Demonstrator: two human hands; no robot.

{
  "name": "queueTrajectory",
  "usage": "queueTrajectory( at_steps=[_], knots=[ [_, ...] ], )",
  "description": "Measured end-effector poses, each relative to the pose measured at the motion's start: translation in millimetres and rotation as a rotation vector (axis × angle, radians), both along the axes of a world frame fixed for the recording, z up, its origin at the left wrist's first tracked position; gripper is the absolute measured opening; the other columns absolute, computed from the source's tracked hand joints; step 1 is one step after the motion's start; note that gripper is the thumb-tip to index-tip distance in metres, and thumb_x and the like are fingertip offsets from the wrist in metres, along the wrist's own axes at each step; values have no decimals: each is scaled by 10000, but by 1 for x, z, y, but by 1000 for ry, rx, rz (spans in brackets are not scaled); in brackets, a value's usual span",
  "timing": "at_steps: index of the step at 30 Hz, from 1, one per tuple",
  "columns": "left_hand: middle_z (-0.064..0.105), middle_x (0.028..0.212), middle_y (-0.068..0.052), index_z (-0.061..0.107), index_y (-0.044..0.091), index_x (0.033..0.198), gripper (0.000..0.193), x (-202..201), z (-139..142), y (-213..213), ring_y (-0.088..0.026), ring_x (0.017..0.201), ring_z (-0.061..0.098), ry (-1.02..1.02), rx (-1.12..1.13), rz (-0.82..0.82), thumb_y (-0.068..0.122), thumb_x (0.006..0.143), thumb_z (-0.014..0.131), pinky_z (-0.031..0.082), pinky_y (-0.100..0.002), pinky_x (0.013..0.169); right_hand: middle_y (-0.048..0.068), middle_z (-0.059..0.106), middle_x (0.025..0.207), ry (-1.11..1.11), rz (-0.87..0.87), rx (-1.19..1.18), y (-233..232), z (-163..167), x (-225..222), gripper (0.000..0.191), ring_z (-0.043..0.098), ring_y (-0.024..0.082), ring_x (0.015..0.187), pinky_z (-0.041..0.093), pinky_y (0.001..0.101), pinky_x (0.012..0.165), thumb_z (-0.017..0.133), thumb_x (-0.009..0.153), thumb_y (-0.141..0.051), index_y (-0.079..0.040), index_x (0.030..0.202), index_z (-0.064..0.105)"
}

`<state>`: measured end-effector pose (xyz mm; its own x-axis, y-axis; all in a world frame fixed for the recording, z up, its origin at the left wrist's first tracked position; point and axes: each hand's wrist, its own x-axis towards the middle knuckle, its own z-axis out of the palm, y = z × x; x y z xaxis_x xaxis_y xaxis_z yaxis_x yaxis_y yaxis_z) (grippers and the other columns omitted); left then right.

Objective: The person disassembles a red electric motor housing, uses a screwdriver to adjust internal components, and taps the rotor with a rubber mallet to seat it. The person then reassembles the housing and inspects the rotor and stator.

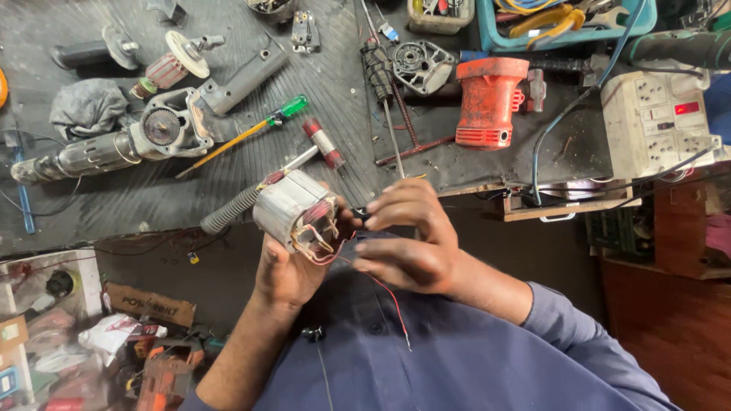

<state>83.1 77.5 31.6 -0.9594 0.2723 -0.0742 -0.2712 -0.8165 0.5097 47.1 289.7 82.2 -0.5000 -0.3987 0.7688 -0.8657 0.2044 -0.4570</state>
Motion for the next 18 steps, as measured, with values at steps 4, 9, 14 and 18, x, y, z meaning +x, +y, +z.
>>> queueTrajectory(
  at_steps=[4, 9, 14, 18],
  knots=[
    [613, 1310, -155, 417, 19, 1476, 1027, 6, 3, 3, -284, 1185, 643, 3, -58, 47, 487, 730, 947, 545, -434, 1004, 64, 606, 1044, -200, -51, -60, -21, 17, 5, 379, 651, 272, 1034, 541, 377, 903, 948, 756, -222, -87, 1022, 714],
    [606, 1296, -119, 440, 4, 1443, 1006, 9, 3, 2, -240, 1164, 644, -7, -70, 67, 501, 734, 950, 561, -399, 993, 96, 677, 1086, -294, -62, -176, -33, 15, 6, 428, 687, 271, 1028, 574, 383, 917, 924, 805, -95, -53, 1117, 635],
    [601, 1333, -125, 464, -12, 1468, 1026, 10, -4, 1, -224, 1161, 640, -15, -82, 72, 521, 735, 946, 542, -357, 934, 71, 721, 984, -347, -79, -156, -30, 7, 10, 404, 699, 240, 940, 564, 356, 849, 892, 816, -3, -26, 1170, 698],
    [627, 1275, -137, 492, -22, 1399, 970, 9, -10, 2, -231, 1157, 650, -41, -132, 95, 524, 734, 940, 550, -384, 999, 63, 725, 938, -459, -67, -190, -30, 2, 9, 317, 690, 222, 890, 554, 337, 801, 865, 816, 38, -52, 1090, 734]
  ],
)
